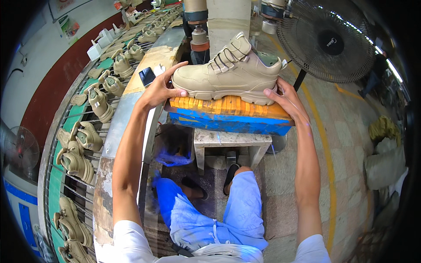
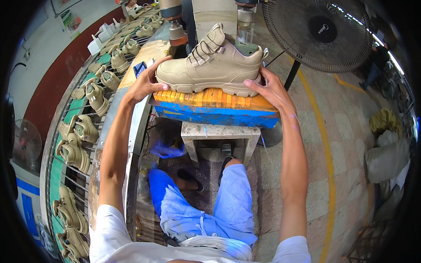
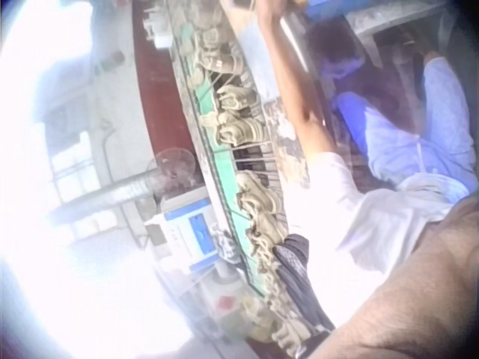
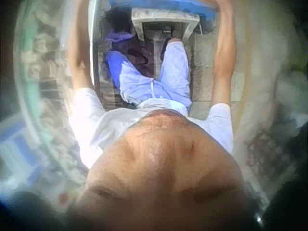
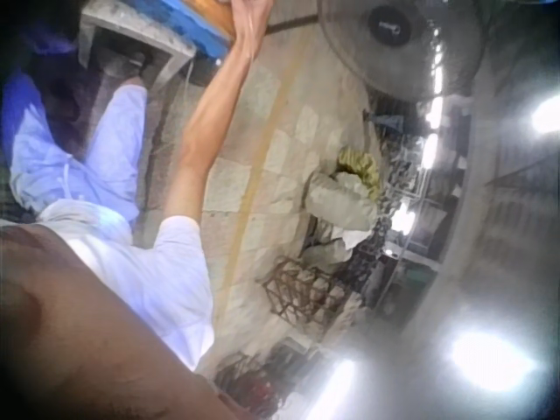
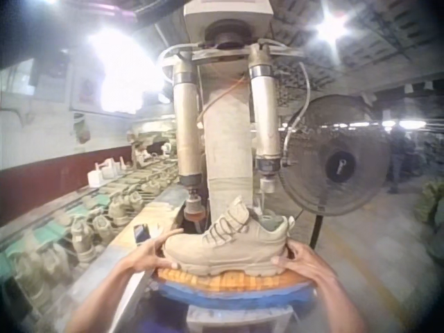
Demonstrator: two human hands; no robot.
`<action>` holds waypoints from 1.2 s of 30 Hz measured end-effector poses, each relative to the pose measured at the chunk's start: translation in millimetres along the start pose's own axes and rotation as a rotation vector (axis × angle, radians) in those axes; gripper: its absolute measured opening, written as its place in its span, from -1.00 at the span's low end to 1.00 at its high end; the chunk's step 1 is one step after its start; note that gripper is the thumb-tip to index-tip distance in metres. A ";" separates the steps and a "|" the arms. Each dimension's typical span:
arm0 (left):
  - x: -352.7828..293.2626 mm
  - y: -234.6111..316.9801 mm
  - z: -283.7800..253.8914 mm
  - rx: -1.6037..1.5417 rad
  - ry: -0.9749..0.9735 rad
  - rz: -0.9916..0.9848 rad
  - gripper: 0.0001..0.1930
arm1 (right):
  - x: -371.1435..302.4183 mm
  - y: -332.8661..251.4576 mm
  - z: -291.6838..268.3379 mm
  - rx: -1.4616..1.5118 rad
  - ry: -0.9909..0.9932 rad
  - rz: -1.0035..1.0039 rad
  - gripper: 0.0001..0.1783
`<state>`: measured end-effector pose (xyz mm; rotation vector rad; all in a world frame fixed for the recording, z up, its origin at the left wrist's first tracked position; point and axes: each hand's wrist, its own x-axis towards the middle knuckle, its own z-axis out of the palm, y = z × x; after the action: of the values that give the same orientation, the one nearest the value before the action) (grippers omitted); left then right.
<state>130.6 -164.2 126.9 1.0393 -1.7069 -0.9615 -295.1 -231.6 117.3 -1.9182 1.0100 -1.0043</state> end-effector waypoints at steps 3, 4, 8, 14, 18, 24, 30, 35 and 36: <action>2.4 -0.2 1.3 -0.008 0.002 0.001 0.04 | -3.2 -1.3 0.5 0.004 0.003 -0.016 0.03; 3.9 -0.5 1.5 -0.006 0.012 -0.015 0.02 | -2.1 1.0 -0.5 0.023 0.003 -0.023 0.05; 2.8 7.3 -3.6 0.038 -0.005 -0.063 0.02 | -0.6 2.8 2.5 0.070 0.007 -0.016 0.09; -3.4 3.8 -4.3 0.043 0.007 -0.061 0.03 | -0.2 3.6 2.5 0.044 0.020 -0.030 0.10; -4.0 8.9 -4.7 0.067 -0.019 -0.054 -0.02 | 5.3 14.7 -2.3 -0.073 0.028 -0.068 0.05; -48.4 18.4 30.1 0.126 0.212 0.019 -0.16 | -64.6 30.8 8.3 0.227 0.534 -0.182 -0.27; -95.7 36.5 146.9 0.507 0.675 0.300 -0.27 | -159.3 136.8 57.7 0.454 0.637 0.403 -0.48; -131.0 35.1 218.2 0.650 0.650 0.571 -0.30 | -190.6 100.8 76.4 0.636 0.613 0.326 -0.53; -134.5 37.7 229.9 0.617 0.649 0.608 -0.40 | -188.3 68.8 72.4 0.636 0.626 0.160 -0.52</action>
<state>-60.5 10.1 53.1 0.9591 -1.6060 0.2989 -325.1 -78.4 -27.9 -1.0038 0.9847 -1.6403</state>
